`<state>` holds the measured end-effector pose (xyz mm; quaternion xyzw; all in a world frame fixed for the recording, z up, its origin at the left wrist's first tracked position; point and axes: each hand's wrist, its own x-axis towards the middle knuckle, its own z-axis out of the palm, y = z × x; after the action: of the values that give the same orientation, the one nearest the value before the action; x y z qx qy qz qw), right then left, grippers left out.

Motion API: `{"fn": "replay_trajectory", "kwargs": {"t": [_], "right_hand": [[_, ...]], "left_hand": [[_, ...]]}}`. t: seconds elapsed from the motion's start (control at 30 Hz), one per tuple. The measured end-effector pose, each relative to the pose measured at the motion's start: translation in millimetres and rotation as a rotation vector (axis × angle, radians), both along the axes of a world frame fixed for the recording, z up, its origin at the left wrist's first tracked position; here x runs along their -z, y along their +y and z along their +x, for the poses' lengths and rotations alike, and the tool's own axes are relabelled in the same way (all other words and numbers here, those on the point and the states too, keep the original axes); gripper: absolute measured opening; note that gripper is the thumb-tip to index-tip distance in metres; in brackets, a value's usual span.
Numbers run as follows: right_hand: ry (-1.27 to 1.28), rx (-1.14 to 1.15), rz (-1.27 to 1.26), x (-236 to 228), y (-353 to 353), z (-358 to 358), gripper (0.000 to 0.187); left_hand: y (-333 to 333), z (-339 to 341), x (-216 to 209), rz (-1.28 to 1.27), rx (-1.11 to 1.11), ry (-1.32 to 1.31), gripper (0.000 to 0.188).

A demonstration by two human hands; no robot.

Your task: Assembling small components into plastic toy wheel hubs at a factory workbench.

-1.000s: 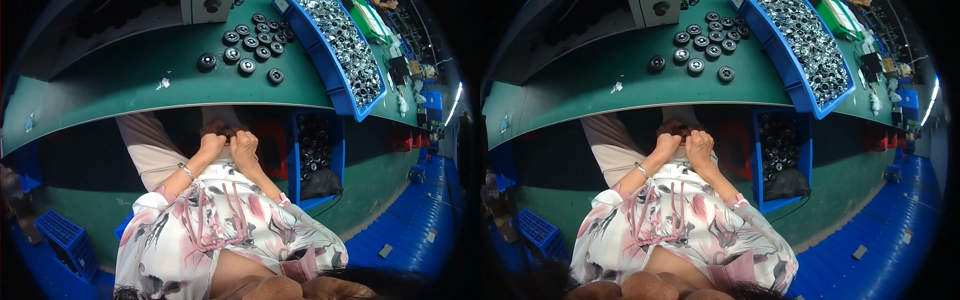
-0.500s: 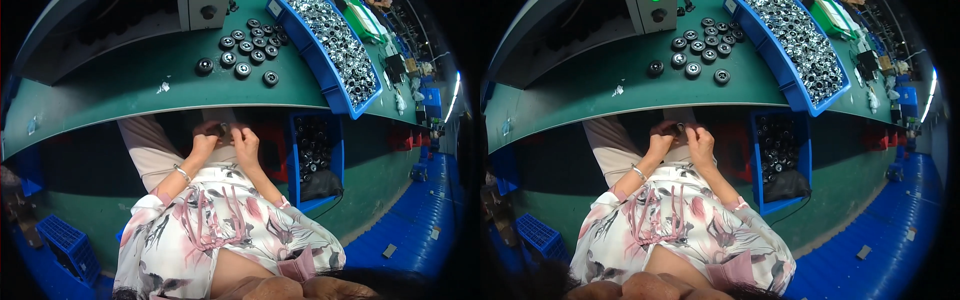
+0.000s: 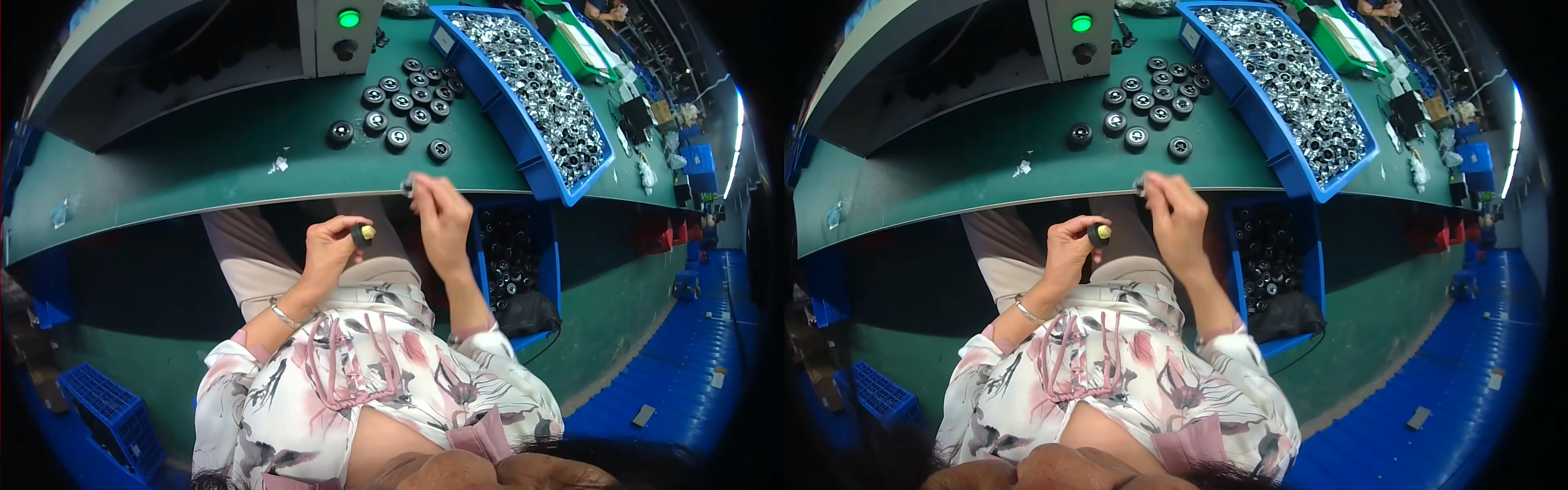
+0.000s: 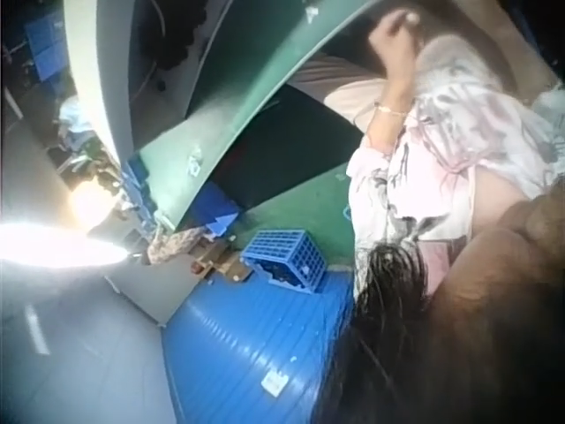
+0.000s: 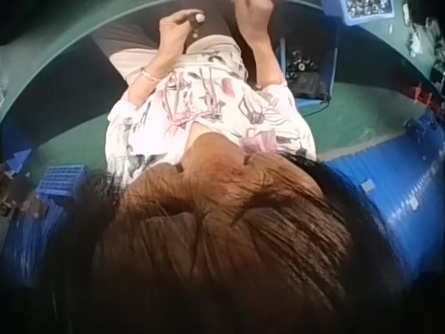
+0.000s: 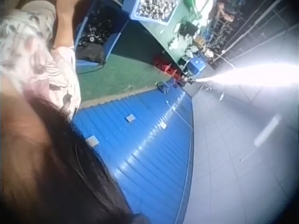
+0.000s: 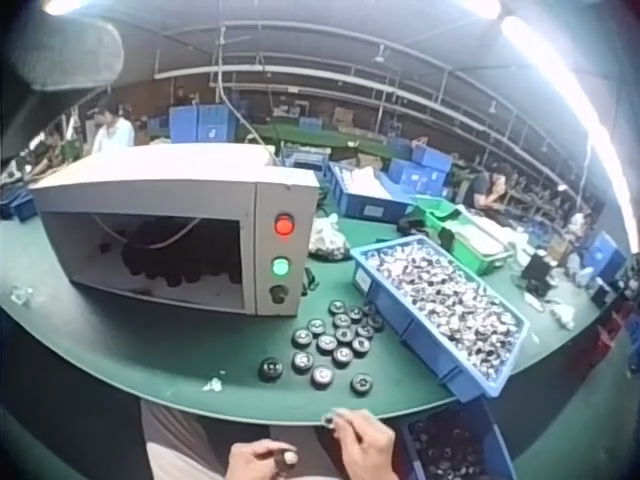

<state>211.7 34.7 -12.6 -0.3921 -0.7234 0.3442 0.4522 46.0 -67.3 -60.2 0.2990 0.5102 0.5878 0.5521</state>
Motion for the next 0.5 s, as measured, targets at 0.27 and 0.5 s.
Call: {"fn": "replay_trajectory", "kwargs": {"t": [0.27,0.5], "right_hand": [[-0.338,0.091,0.41,-15.9,22.4,-23.3,0.008],[-0.099,-0.259,-0.136,17.4,-33.2,-25.1,0.032]], "left_hand": [[8.7,-4.9,3.8,0.066,-0.103,0.146,0.019],[16.1,-12.0,7.6,0.097,-0.081,0.343,0.018]]}}
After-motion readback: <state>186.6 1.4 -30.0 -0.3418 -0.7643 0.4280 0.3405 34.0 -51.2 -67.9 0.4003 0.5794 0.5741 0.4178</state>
